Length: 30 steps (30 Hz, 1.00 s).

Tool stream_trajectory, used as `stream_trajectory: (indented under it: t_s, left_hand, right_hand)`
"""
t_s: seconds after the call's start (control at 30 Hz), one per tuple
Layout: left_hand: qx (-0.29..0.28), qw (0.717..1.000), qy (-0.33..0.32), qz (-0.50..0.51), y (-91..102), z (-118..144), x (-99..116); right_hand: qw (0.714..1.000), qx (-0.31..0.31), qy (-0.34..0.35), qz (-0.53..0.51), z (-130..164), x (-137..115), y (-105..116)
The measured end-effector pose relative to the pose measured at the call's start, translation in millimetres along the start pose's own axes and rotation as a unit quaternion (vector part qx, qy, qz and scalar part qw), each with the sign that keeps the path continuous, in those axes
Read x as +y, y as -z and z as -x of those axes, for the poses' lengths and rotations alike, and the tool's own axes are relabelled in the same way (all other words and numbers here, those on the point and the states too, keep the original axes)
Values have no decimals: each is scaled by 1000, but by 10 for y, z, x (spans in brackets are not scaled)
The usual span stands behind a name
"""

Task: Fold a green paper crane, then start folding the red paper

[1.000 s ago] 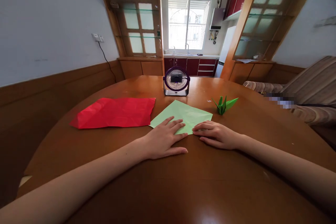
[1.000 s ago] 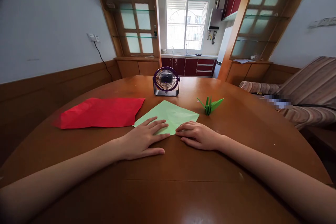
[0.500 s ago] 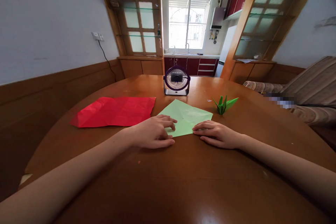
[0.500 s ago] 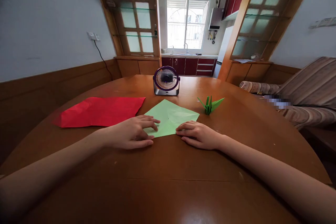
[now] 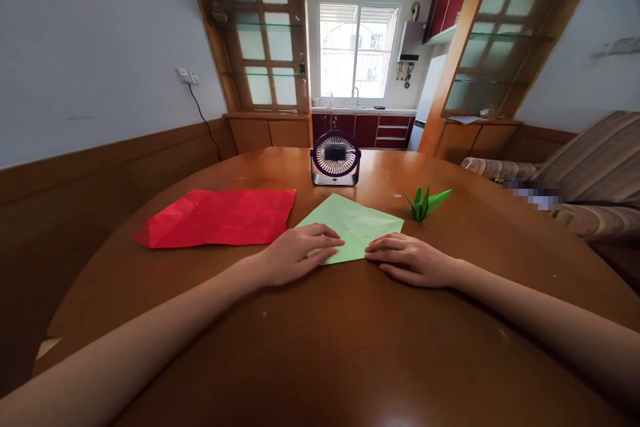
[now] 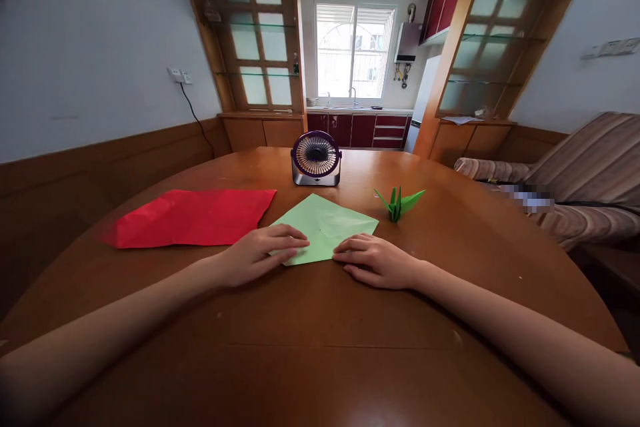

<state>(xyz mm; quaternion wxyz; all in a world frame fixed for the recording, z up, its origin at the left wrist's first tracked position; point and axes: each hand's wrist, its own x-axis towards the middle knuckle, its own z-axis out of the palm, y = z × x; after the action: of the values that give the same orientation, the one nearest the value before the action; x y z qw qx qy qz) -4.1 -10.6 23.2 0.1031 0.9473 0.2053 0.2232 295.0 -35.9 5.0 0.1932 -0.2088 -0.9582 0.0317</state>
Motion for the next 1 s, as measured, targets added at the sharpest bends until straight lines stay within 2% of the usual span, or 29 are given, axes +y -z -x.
stream_trajectory:
  t_s: [0.1,0.23,0.37,0.47,0.6,0.87,1.0]
  left_hand:
    - [-30,990,-70,-122,-148,-13,20]
    - [-38,946,-171,-272,-235,-40,-45]
    - [-27,914,-218,-340,-207,-65,-70]
    - [-22,904,-226,-363,-191,-72,-50]
    - [-27,906,-188,-378,-205,-65,-48]
    - [7,936,12,-352,-265,-92,24]
    - [14,938,83,-336,-329,-140,69]
  right_hand:
    - [1000,24,7,-18,-10,-9,-4]
    - [996,78,-9,-50,-24,24,-17]
    - [989,121,-82,-15,-13,146,-42]
    - [985,104,-140,11,9,231,-51]
    - [985,85,-151,11,19,228,-34]
    - [993,78,-75,44,-60,-39,-26]
    - [997,59,-45,-5,-118,-185,-58]
